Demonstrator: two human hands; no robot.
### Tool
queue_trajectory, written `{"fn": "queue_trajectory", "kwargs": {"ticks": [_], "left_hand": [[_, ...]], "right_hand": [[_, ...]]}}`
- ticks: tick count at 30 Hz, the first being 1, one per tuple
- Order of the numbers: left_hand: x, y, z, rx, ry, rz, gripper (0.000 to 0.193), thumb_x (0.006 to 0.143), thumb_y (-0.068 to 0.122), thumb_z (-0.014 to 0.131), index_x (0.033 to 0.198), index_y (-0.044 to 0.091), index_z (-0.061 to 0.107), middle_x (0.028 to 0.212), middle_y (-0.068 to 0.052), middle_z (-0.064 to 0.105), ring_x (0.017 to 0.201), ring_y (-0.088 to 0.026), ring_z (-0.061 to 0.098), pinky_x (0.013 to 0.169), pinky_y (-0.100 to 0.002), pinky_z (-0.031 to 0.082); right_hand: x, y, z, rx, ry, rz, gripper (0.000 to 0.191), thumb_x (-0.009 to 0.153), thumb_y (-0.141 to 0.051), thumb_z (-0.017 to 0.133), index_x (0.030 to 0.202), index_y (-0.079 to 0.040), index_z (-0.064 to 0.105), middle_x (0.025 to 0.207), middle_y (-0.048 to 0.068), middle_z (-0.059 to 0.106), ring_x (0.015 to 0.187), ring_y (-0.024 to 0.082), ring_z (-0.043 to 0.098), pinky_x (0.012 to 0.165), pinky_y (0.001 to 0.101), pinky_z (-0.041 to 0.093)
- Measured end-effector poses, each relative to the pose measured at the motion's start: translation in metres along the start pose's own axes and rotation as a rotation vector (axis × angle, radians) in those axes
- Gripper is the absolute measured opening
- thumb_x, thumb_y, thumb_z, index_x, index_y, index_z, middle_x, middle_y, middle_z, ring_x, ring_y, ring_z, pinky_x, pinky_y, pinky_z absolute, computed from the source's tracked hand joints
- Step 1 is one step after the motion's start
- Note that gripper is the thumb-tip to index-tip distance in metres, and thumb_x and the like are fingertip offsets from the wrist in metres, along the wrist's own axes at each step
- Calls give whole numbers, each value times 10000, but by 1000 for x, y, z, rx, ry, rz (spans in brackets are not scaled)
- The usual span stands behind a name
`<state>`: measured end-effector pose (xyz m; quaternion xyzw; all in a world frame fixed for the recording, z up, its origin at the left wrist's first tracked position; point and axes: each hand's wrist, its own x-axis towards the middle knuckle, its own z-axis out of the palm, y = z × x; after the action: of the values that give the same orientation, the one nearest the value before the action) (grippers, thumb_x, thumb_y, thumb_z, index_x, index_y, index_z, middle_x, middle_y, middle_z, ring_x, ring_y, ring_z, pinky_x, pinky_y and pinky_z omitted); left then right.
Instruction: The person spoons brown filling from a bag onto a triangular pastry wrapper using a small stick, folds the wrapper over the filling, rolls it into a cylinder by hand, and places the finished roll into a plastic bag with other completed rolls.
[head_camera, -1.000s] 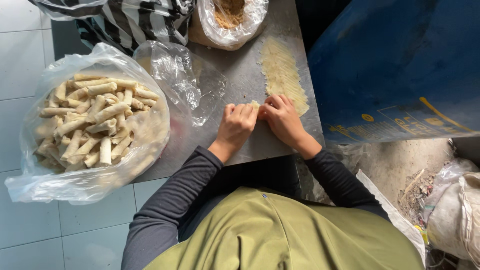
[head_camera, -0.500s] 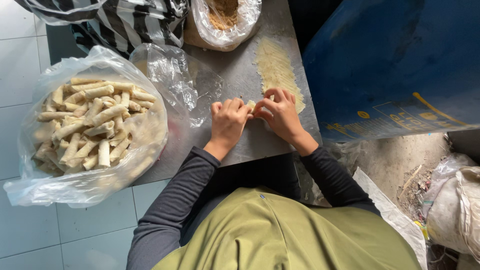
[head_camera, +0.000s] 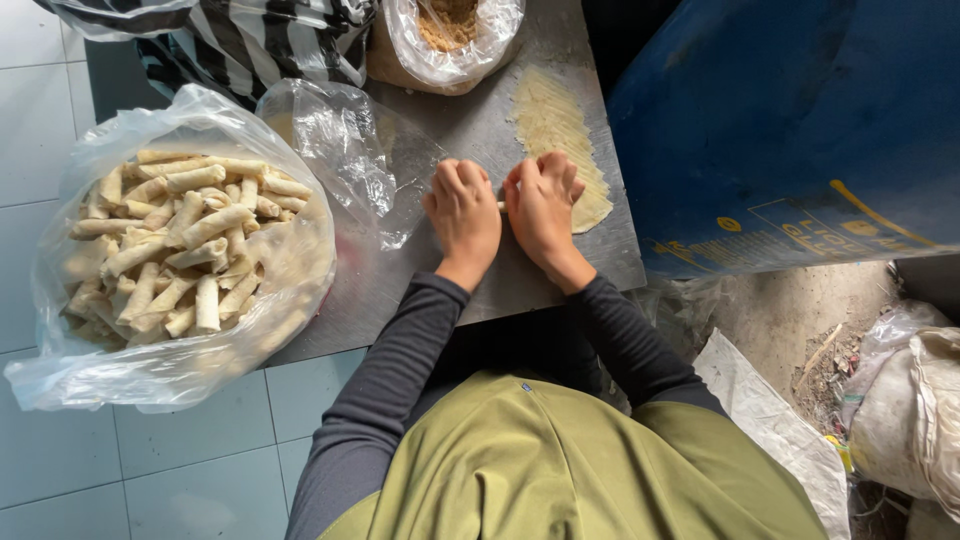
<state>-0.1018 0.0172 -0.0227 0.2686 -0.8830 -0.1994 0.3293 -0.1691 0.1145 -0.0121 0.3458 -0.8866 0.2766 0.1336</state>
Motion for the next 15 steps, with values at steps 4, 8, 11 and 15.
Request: {"fn": "queue_trajectory", "kwargs": {"ticks": [4, 8, 11, 15], "left_hand": [[25, -11, 10, 91, -92, 89, 139, 992, 251, 685, 1012, 137, 609, 1052, -58, 569, 1007, -264, 587, 841, -453, 415], [19, -19, -11, -164, -238, 259, 75, 897, 222, 708, 960, 193, 683, 987, -7, 642, 952, -233, 620, 859, -433, 425], [17, -9, -34, -135, -235, 334, 229, 822, 313, 753, 953, 139, 683, 959, -22, 648, 921, -242, 623, 845, -432, 418], [17, 11, -91, -68, 70, 313, 176, 998, 246, 731, 1095, 113, 670, 1085, -1, 621, 1000, -182, 614, 906, -417, 401]], "right_hand": [[20, 5, 6, 38, 4, 4, 108, 955, -212, 716, 1008, -121, 691, 1119, 117, 523, 1097, 311, 468, 913, 460, 340], [27, 29, -32, 348, 36, 69, 160, 1117, -232, 593, 1108, -103, 685, 1097, 67, 531, 1115, 256, 444, 984, 388, 385], [9, 35, -67, 473, 53, 106, 260, 1126, -299, 550, 1113, -78, 686, 1108, 70, 497, 1071, 201, 450, 933, 320, 418], [-12, 35, -96, 468, 86, 23, 313, 1153, -350, 541, 1149, -71, 684, 1137, 47, 510, 1124, 177, 430, 966, 297, 402]]}}
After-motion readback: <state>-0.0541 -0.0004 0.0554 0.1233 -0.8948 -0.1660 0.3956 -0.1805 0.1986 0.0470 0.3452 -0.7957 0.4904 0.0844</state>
